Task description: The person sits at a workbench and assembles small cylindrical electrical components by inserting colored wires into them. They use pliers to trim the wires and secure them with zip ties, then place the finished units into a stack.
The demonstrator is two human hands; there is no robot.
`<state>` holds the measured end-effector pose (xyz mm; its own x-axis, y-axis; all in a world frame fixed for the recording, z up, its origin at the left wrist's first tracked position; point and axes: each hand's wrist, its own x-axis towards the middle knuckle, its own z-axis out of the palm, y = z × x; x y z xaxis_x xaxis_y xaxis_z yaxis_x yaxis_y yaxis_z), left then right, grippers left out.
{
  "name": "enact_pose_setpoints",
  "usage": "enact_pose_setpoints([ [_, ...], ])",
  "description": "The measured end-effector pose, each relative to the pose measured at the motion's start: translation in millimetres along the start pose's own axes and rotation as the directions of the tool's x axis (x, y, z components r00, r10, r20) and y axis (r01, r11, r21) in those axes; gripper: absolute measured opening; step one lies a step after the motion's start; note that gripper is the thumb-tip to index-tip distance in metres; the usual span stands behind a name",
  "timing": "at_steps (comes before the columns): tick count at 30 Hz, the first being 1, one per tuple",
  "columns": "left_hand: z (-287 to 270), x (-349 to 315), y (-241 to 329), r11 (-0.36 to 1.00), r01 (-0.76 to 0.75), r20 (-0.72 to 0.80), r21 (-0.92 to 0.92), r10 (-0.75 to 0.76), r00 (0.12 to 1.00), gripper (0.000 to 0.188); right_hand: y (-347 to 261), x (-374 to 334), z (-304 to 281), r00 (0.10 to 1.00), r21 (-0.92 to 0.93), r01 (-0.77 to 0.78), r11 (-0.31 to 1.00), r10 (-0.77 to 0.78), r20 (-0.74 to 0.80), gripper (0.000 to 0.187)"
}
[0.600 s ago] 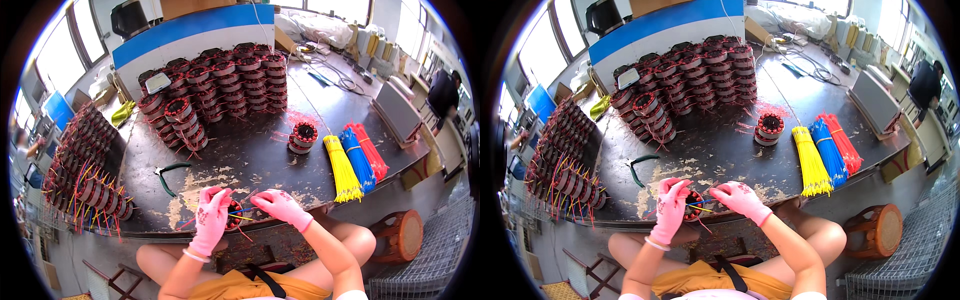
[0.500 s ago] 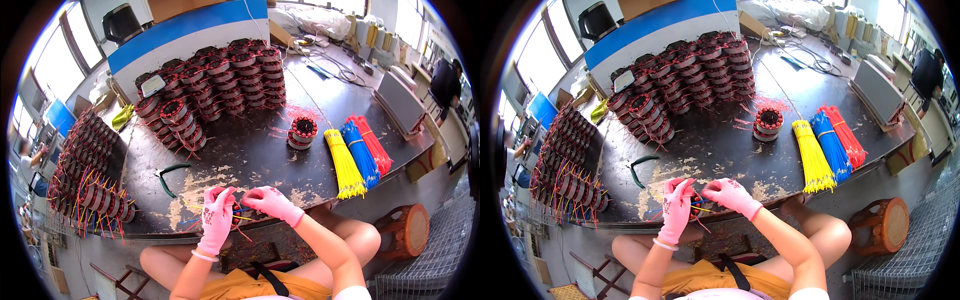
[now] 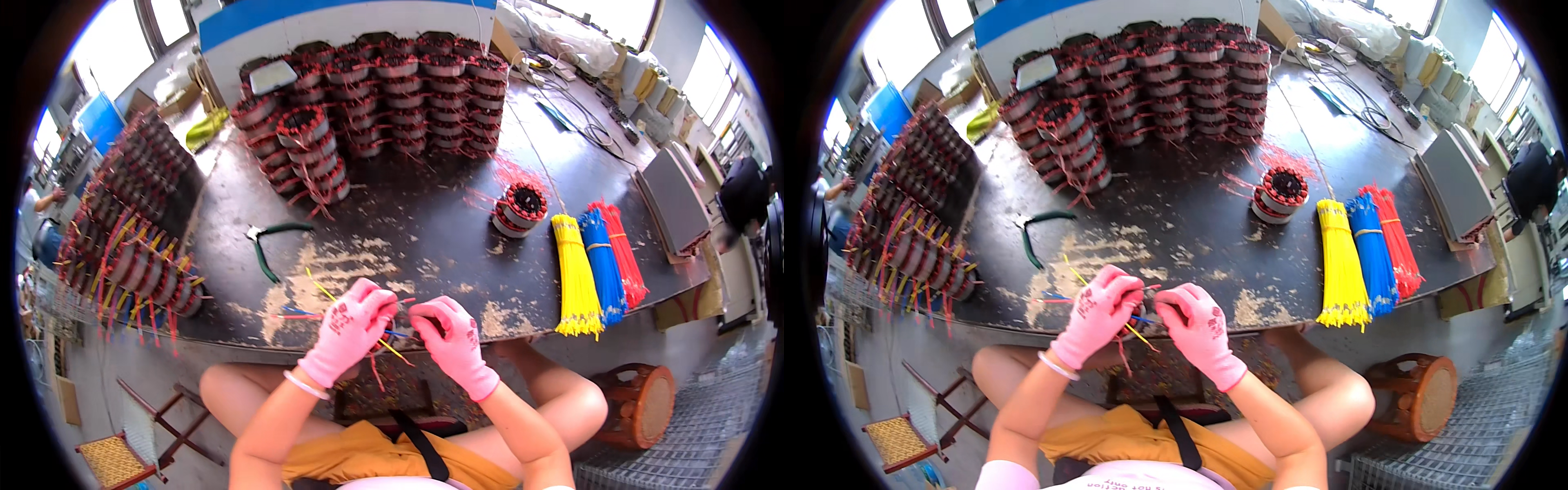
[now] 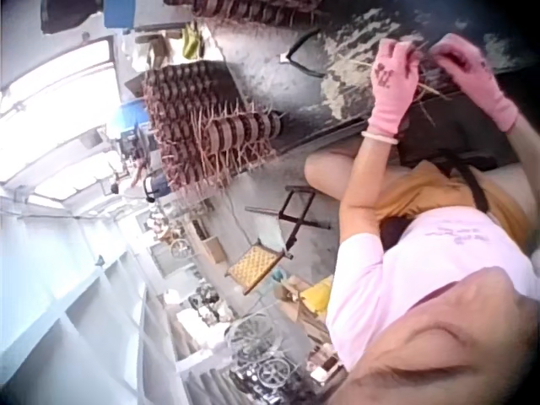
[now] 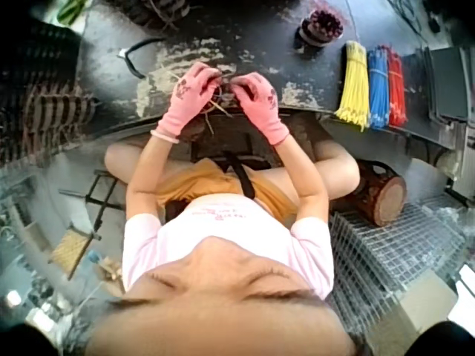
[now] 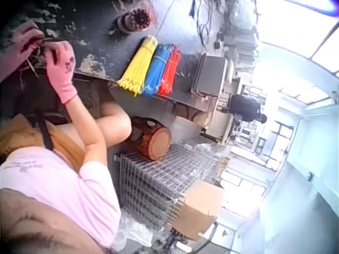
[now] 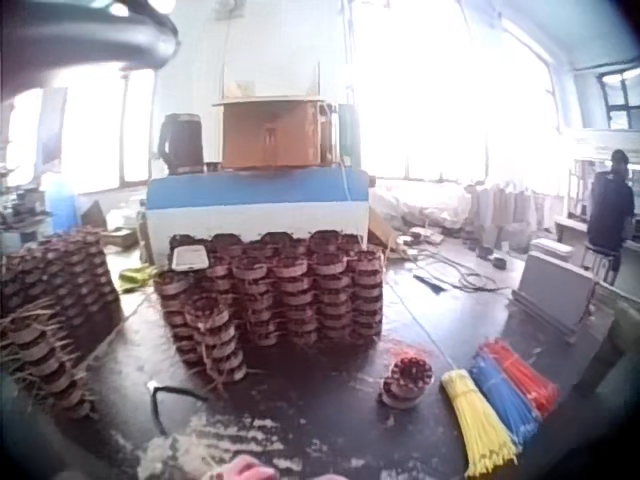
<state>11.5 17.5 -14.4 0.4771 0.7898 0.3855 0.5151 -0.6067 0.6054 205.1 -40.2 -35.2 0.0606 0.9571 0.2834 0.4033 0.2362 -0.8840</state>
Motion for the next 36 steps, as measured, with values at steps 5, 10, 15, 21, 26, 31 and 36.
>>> enact_pose_setpoints([
  [5,-3.8,-0.5,-7.3,0.999,-0.028,0.079,-0.017,0.03,0.996,0.015,-10.8,6.2,-3.7,0.958,-0.262,0.252,0.931,-0.279,-0.07,0.017],
  [10,-14.2,2.4,3.4,0.994,-0.086,0.155,0.06,0.076,0.985,0.016,-11.4,14.7,-11.4,0.977,-0.201,0.213,0.956,-0.206,0.058,0.014],
  [15,-13.0,1.7,7.6,0.995,-0.078,0.159,0.062,0.067,0.985,0.014,-20.6,20.7,-15.4,0.988,-0.129,0.063,0.99,-0.043,0.152,0.014],
  [21,-10.9,3.0,11.6,0.992,-0.072,0.157,0.105,0.055,0.986,0.013,-22.7,27.0,-18.9,0.977,-0.108,-0.017,0.994,0.039,0.209,0.015],
  [26,-5.9,1.7,11.6,0.995,-0.083,0.097,0.048,0.078,0.992,0.015,-21.2,29.5,-22.7,0.976,-0.066,0.001,0.998,0.014,0.218,0.015],
  [31,-0.9,2.0,9.1,0.998,-0.057,0.092,-0.028,0.059,0.994,0.016,-33.1,39.4,-29.0,0.937,-0.105,-0.128,0.986,0.155,0.313,0.014],
  [36,11.0,0.1,5.3,0.997,-0.068,0.035,-0.029,0.069,0.997,0.013,-15.3,51.5,-30.6,0.825,0.065,-0.405,0.912,0.333,0.457,0.016],
])
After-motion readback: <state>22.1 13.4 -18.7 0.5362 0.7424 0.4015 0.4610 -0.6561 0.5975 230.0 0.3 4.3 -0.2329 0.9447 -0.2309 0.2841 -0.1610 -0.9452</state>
